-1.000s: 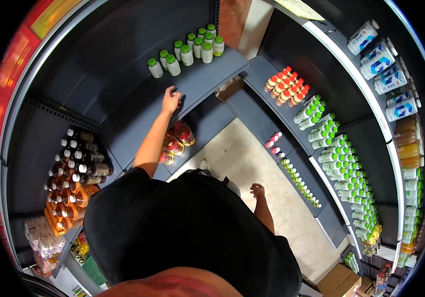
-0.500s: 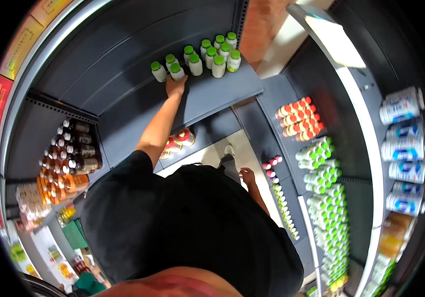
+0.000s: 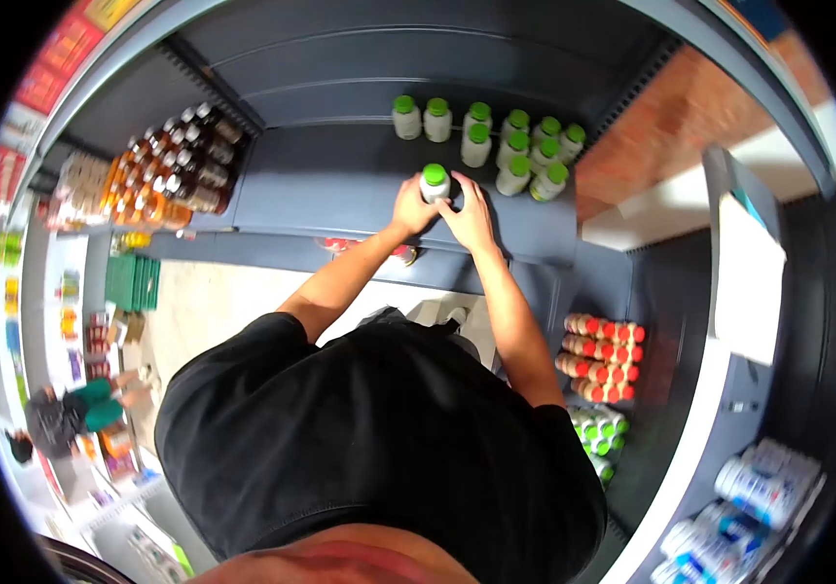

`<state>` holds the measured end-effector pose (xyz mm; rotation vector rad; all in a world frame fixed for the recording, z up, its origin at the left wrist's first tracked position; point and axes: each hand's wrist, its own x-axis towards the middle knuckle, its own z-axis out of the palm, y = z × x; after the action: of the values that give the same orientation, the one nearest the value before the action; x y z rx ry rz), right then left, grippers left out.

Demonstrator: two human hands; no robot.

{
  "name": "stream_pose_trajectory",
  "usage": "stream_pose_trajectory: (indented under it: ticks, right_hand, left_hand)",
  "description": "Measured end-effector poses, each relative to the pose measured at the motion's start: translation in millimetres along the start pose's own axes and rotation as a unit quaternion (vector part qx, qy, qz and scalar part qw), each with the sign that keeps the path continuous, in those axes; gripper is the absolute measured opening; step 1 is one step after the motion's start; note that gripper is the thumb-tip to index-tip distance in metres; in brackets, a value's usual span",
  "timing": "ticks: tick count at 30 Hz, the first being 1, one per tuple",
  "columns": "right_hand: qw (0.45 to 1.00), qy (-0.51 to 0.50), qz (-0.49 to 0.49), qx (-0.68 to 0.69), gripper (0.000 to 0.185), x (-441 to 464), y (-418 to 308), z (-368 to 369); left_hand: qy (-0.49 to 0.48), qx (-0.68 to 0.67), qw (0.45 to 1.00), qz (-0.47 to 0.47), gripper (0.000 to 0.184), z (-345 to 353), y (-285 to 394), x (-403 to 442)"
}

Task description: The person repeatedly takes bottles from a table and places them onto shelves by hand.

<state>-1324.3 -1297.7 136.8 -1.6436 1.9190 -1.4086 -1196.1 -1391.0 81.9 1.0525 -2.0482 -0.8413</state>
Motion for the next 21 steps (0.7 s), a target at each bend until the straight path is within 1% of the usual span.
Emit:
stream_pose_trajectory:
  ticks: [1,2,3,4,5,6,8,9,10,12,14,16,17,18,20,21]
  right_hand:
    - [0.999,-0.042,-0.004,0.023,0.056,13,-2,10]
    - [0.996,-0.075,0.026,0.026,0.055,20,-6,20]
    - [0.994,-0.082,0.054,0.054,0.053,23,-9,30]
    - [0.989,-0.09,0.082,0.08,0.052,22,-6,41]
    - [0.993,-0.054,0.065,0.085,0.047,19,-4,53]
    - [0.991,-0.044,0.069,0.109,0.049,15,-3,62]
    - [0.995,-0.012,0.012,0.093,0.048,2,-6,76]
    - [0.995,-0.015,0.004,0.1,0.048,-4,-12,80]
    - [0.994,-0.018,-0.002,0.104,0.049,-12,-17,84]
    - [0.995,-0.032,-0.016,0.092,0.042,-30,-27,91]
    - [0.993,-0.043,-0.038,0.099,0.036,-44,-35,103]
    - [0.991,-0.086,-0.037,0.094,0.032,-61,-48,112]
    - [0.987,-0.095,-0.069,0.111,0.029,-70,-56,125]
    - [0.982,-0.135,-0.079,0.102,0.028,-77,-67,135]
    - [0.969,-0.212,-0.1,0.084,0.027,-90,-103,155]
    - [0.959,-0.246,-0.108,0.097,0.026,-96,-122,164]
  left_hand:
    - [0.018,-0.007,1.0,0.0,0.051,-1,4,-6]
    - [0.036,-0.013,0.999,0.0,0.045,-5,8,-10]
    - [-0.031,-0.03,0.998,0.035,0.037,-16,11,-6]
    - [0.025,-0.039,0.999,0.018,0.034,-16,11,-13]
    - [0.018,-0.039,0.999,0.02,0.035,-20,8,-17]
    - [0.011,-0.039,0.999,0.021,0.037,-24,1,-21]
    - [0.017,-0.052,0.998,0.027,0.04,-40,-2,-35]
    - [-0.009,-0.052,0.998,0.023,0.044,-48,-5,-42]
    - [0.0,-0.055,0.998,0.042,0.045,-54,-9,-50]
    - [-0.029,-0.045,0.998,0.015,0.047,-68,-17,-69]
    - [-0.044,-0.023,0.999,0.014,0.049,-99,-13,-93]
    - [-0.048,-0.027,0.998,0.007,0.056,-122,-24,-127]
    - [-0.052,-0.051,0.997,-0.014,0.057,-136,-29,-147]
    - [-0.055,-0.075,0.995,-0.034,0.057,-151,-34,-168]
    - [-0.062,-0.076,0.988,-0.118,0.06,-178,-52,-212]
    - [-0.056,-0.067,0.986,-0.145,0.063,-196,-53,-232]
